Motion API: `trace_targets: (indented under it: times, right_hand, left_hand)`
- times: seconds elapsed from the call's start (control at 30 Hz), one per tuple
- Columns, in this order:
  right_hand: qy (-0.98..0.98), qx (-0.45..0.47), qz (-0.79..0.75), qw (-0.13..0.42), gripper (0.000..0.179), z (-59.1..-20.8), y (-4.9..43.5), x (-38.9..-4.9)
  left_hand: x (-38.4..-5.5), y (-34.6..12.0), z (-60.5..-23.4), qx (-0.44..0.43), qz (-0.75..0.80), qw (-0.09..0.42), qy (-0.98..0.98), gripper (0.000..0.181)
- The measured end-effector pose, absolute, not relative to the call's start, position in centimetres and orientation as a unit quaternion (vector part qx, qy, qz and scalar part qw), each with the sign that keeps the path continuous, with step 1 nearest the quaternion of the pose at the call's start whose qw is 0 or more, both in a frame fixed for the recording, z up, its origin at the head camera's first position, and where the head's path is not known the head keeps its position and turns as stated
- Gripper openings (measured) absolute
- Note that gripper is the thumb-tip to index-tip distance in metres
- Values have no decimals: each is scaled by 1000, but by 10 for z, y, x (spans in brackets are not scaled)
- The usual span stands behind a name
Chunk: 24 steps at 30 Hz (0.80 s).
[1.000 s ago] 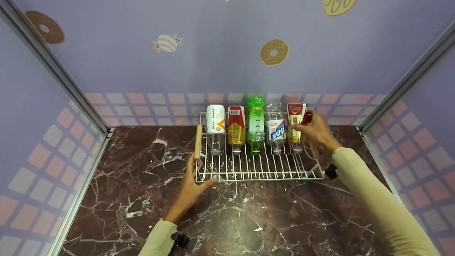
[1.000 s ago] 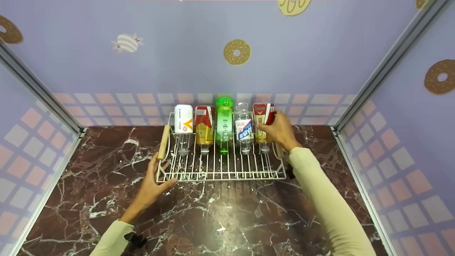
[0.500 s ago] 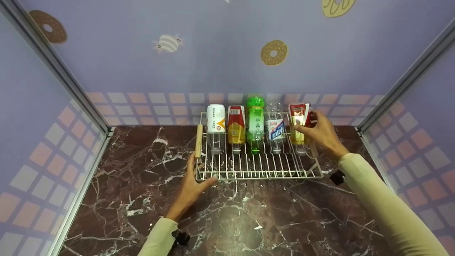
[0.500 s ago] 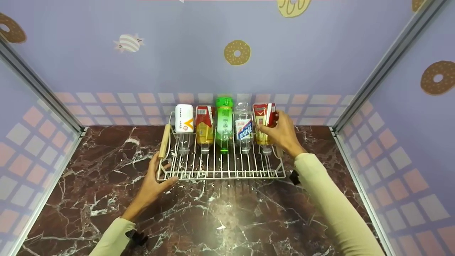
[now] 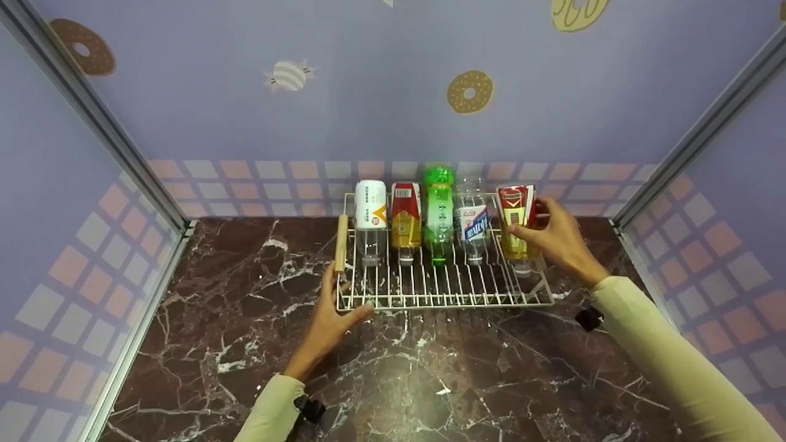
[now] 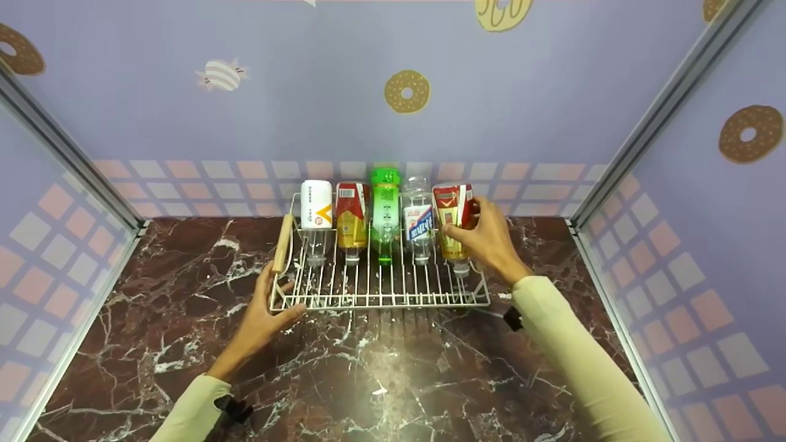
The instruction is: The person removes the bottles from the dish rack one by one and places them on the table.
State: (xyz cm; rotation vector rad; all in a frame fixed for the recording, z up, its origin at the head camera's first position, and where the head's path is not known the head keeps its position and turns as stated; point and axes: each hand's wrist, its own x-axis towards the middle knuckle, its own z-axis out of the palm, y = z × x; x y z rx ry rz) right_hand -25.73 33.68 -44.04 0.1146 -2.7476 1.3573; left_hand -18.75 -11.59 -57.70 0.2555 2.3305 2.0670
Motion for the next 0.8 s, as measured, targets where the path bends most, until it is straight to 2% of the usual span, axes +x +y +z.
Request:
trace_targets:
  times: [0.23,0.57,0.8]
  right_hand:
    - [-889,46,454,27,97,-436,336,-246]
    - [-887,53,458,24,86,-431,332,-230]
    - [-892,60,447,23,85,-430,327,-224]
  left_hand:
    - [-188,-118,-576,86,665,6,742,125]
    - [-187,-118,-574,80,659,11,747,124]
    - [-186,-118,-572,78,654,15,752,123]
